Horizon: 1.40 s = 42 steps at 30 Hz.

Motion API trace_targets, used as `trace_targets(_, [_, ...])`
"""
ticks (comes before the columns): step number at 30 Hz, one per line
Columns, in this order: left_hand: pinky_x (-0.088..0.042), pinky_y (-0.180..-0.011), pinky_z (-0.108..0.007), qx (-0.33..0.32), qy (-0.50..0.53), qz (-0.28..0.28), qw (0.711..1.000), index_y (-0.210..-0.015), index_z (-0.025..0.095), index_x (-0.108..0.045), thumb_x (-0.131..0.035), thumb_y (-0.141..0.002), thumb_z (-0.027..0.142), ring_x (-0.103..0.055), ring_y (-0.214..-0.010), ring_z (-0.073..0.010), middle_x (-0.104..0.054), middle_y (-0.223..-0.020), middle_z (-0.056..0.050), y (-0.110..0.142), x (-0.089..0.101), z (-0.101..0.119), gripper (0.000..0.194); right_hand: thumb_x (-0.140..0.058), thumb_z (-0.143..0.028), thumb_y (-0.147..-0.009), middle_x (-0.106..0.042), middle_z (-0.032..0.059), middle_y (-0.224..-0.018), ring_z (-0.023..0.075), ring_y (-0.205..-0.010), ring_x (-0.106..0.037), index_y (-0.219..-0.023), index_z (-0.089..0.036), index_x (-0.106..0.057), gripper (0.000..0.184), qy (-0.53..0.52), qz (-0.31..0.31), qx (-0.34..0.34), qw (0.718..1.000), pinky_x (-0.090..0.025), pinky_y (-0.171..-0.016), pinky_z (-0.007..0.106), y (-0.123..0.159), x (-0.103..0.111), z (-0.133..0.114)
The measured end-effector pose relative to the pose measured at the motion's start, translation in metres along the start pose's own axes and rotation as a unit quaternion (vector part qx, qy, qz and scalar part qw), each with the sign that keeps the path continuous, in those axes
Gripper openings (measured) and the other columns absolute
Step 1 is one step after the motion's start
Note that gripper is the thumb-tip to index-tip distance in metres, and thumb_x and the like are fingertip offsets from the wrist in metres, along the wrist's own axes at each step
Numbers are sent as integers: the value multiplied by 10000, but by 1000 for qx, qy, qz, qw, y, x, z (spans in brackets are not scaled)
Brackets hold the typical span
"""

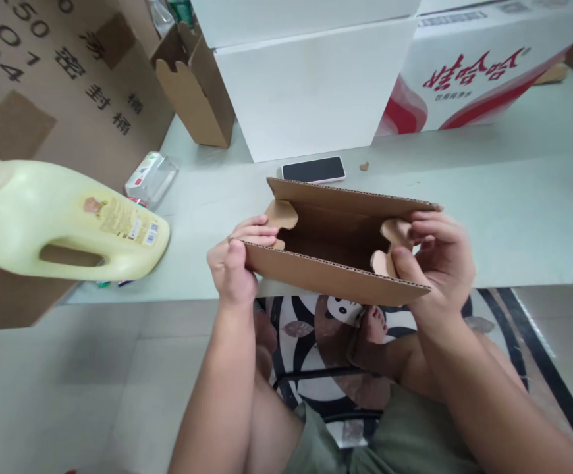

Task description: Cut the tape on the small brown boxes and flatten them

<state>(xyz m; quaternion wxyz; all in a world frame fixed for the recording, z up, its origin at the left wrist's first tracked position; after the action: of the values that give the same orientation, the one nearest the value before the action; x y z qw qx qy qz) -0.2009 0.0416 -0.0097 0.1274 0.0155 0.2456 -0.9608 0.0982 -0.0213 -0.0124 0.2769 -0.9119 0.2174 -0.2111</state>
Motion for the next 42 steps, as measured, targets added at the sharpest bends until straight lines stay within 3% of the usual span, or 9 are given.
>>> trace_targets(3, [-536,-1070,-488,-1,-8,-8,1000,-653,295,-812,-579,-921,670,-742,-1014,-289,-753,-710,-54,1,-3,-3,517,-703,-396,-893,-535,49,-1395,307,-1348,-548,-1328,-444,-525,472,-18,37,-37,998,-531,-1052,526,1,6,6])
trace_targets(8, [-516,-1091,-487,0,-22,-18,1000,-690,271,-789,-639,-896,650,-726,-1024,-284,-743,-756,-52,1,-7,-5,456,-634,-432,-913,-556,73,-1410,306,-1288,-598,-1467,-446,-359,618,-112,-37,-130,984,-578,-967,507,9,-15,19])
trace_targets(15, [-550,-1040,-394,11,14,-44,999,-1161,307,-750,-781,-847,533,-710,-1136,-245,-758,-1193,-54,2,-2,-13,389,-572,-534,-833,-590,64,-1205,337,-1228,-598,-925,-320,-555,234,-227,8,-117,967,-489,-1053,584,11,-15,32])
trace_targets(22, [-525,-1120,-468,18,-73,-110,991,-905,294,-853,-721,-895,424,-701,-1198,-278,-788,-1198,-48,-3,-9,-7,186,-475,-573,-890,-626,75,-1201,331,-1218,-604,-794,-292,-583,316,-177,9,-95,980,-485,-1052,571,9,-13,26])
trace_targets(25, [-511,-1131,-470,39,-63,-75,994,-880,290,-855,-747,-845,365,-711,-1179,-278,-803,-1161,-40,-11,4,-11,137,-493,-557,-891,-604,34,-1398,309,-1286,-606,-1068,-365,-644,302,-221,11,-109,969,-486,-1089,562,10,-15,37])
trace_targets(28, [-506,-1121,-459,86,-19,24,996,-798,269,-829,-763,-766,329,-715,-1157,-276,-814,-1093,-33,-22,36,-30,94,-517,-542,-899,-564,43,-1512,300,-1371,-584,-1312,-393,-561,441,-193,15,-195,962,-478,-1128,580,17,-21,68])
trace_targets(32, [-582,-840,-327,174,15,142,974,-714,231,-748,-714,-736,308,-735,-876,-201,-779,-841,-15,-19,66,-62,87,-426,-632,-984,-636,106,-1478,310,-1386,-598,-1355,-303,-604,528,-198,-140,-270,932,-453,-1185,597,34,-52,77])
trace_targets(36, [-539,-679,-249,256,6,89,963,-681,213,-669,-681,-769,349,-685,-746,-151,-714,-732,6,-1,38,-80,162,-468,-699,-978,-494,45,-1644,305,-1582,-369,-1498,-363,-539,623,-184,-258,-167,934,-282,-1312,595,37,-63,31])
trace_targets(42, [-557,-980,-376,234,83,-32,968,-926,249,-705,-518,-793,856,-676,-1211,-296,-772,-1044,-86,16,-8,-75,648,-470,-632,-1011,-462,45,-1626,301,-1565,-386,-1530,-428,-515,560,-155,-252,-45,954,-327,-1300,559,30,-50,-2])
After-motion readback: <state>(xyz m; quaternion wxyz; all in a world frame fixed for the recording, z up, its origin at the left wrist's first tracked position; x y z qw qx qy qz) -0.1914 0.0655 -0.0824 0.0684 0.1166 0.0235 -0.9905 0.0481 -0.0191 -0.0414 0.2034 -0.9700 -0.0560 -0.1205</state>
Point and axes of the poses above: each hand's wrist, its own y-axis away from the middle knuckle, its own x-axis out of the back of the hand, z = x × y, the point moved 9 cm from there along -y, towards the middle knuckle
